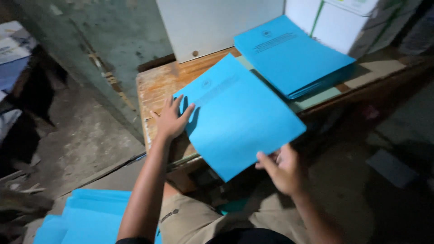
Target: Folding pre-cut blue cardstock sheets into folders and stacking them on a wooden table.
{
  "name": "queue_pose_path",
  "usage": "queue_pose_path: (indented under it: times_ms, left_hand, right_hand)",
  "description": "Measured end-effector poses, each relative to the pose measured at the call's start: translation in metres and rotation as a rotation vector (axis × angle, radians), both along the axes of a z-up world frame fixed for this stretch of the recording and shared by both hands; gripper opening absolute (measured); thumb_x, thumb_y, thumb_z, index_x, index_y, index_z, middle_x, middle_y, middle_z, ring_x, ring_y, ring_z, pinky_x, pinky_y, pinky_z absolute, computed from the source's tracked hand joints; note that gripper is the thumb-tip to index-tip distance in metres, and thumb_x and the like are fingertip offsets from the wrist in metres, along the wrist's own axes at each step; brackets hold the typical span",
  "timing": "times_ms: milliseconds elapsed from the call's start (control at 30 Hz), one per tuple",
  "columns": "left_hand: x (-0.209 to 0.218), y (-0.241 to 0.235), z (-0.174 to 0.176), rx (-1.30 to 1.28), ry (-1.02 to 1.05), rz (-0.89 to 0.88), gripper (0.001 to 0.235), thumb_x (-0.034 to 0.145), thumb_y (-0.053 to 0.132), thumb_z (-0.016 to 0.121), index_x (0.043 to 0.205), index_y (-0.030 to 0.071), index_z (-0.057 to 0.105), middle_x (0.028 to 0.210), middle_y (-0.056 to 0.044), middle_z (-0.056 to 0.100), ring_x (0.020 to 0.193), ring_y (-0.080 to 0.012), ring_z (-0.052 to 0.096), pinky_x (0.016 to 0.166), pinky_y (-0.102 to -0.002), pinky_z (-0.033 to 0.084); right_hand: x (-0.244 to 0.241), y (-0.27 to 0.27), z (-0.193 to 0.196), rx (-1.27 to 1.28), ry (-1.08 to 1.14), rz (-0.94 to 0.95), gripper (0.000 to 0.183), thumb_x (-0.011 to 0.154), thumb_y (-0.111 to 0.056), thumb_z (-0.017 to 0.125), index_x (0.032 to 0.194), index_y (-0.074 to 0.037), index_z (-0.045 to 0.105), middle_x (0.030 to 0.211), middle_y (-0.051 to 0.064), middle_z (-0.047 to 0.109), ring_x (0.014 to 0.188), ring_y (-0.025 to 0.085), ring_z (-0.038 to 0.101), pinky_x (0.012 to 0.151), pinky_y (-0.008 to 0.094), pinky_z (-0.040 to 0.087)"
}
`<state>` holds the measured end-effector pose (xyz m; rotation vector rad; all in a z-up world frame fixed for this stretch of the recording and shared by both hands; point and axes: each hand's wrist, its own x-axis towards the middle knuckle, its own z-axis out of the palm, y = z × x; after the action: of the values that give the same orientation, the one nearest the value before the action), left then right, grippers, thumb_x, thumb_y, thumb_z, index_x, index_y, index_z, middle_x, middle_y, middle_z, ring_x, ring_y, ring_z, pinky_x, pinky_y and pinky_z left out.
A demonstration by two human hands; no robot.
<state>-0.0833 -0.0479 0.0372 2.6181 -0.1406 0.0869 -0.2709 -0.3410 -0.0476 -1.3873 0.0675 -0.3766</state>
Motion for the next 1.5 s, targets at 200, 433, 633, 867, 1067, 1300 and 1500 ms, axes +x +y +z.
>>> queue_pose_path:
  times_ms: [200,433,633,867,1067,1300,1500]
  left_hand:
    - [-0.007,-0.008,0.005,0.042,-0.033,-0.063,0.078,0.098,0.073,0.045,0.16,0.026,0.04,0.167,-0.014,0.034,0.157,-0.0334,0.025,0.12,-0.075,0.007]
    - [-0.009,-0.017,0.008,0.115,-0.075,-0.156,0.078,0.094,0.066,0.052,0.157,0.02,0.043,0.163,-0.015,0.039,0.155,-0.0369,0.03,0.119,-0.076,0.016]
    - [-0.001,-0.015,-0.002,0.215,-0.12,-0.196,0.075,0.092,0.067,0.053,0.152,0.023,0.049,0.161,-0.012,0.042,0.154,-0.0359,0.03,0.116,-0.079,0.02]
    - [0.012,-0.013,-0.024,0.166,-0.183,-0.193,0.071,0.089,0.071,0.053,0.143,0.025,0.056,0.154,-0.009,0.048,0.152,-0.0337,0.033,0.115,-0.075,0.025]
    - [0.066,-0.012,-0.09,0.283,-0.213,-0.078,0.061,0.094,0.06,0.051,0.149,0.033,0.051,0.163,-0.001,0.041,0.156,-0.0249,0.03,0.122,-0.066,0.02]
    - [0.001,0.012,-0.114,0.255,-0.372,0.147,0.067,0.097,0.051,0.031,0.149,0.014,0.05,0.16,-0.01,0.046,0.15,-0.03,0.039,0.122,-0.061,0.026]
    - [-0.168,0.062,-0.066,-0.115,-0.446,0.177,0.066,0.097,0.041,0.042,0.15,0.001,0.04,0.151,-0.018,0.053,0.137,-0.0314,0.057,0.094,-0.056,0.053]
  right_hand:
    - [0.106,-0.11,0.051,-0.101,-0.202,-0.24,0.035,0.094,0.005,0.067,0.123,0.009,0.048,0.083,0.02,0.06,0.068,0.034,0.073,0.064,0.048,0.065]
    - [0.139,-0.177,0.043,-0.725,-0.06,-0.871,0.112,0.106,-0.034,0.097,0.168,-0.008,0.008,0.154,0.04,0.033,0.121,0.05,0.07,0.091,0.052,0.065]
    - [0.147,-0.12,0.035,-1.375,-0.007,-0.352,0.057,0.103,-0.05,0.06,0.148,-0.017,0.063,0.157,0.027,0.05,0.152,0.054,0.03,0.113,0.081,0.012]
    - [0.18,-0.008,0.044,-1.539,0.0,-0.245,0.058,0.102,-0.024,0.057,0.157,-0.009,0.051,0.162,0.037,0.036,0.152,0.058,0.026,0.114,0.081,0.007]
    - [0.231,0.134,0.024,-1.41,-0.2,0.381,0.053,0.098,-0.017,0.04,0.147,-0.013,0.059,0.154,0.021,0.052,0.142,0.048,0.044,0.117,0.07,0.025]
    - [0.189,0.156,0.023,-1.362,-0.534,0.486,0.053,0.095,-0.014,0.043,0.144,-0.001,0.06,0.147,0.031,0.056,0.141,0.044,0.049,0.124,0.05,0.027]
    - [0.114,0.212,0.035,-1.28,-0.851,0.725,0.071,0.075,0.004,0.049,0.145,0.011,0.054,0.15,0.032,0.055,0.142,0.045,0.049,0.126,0.049,0.031]
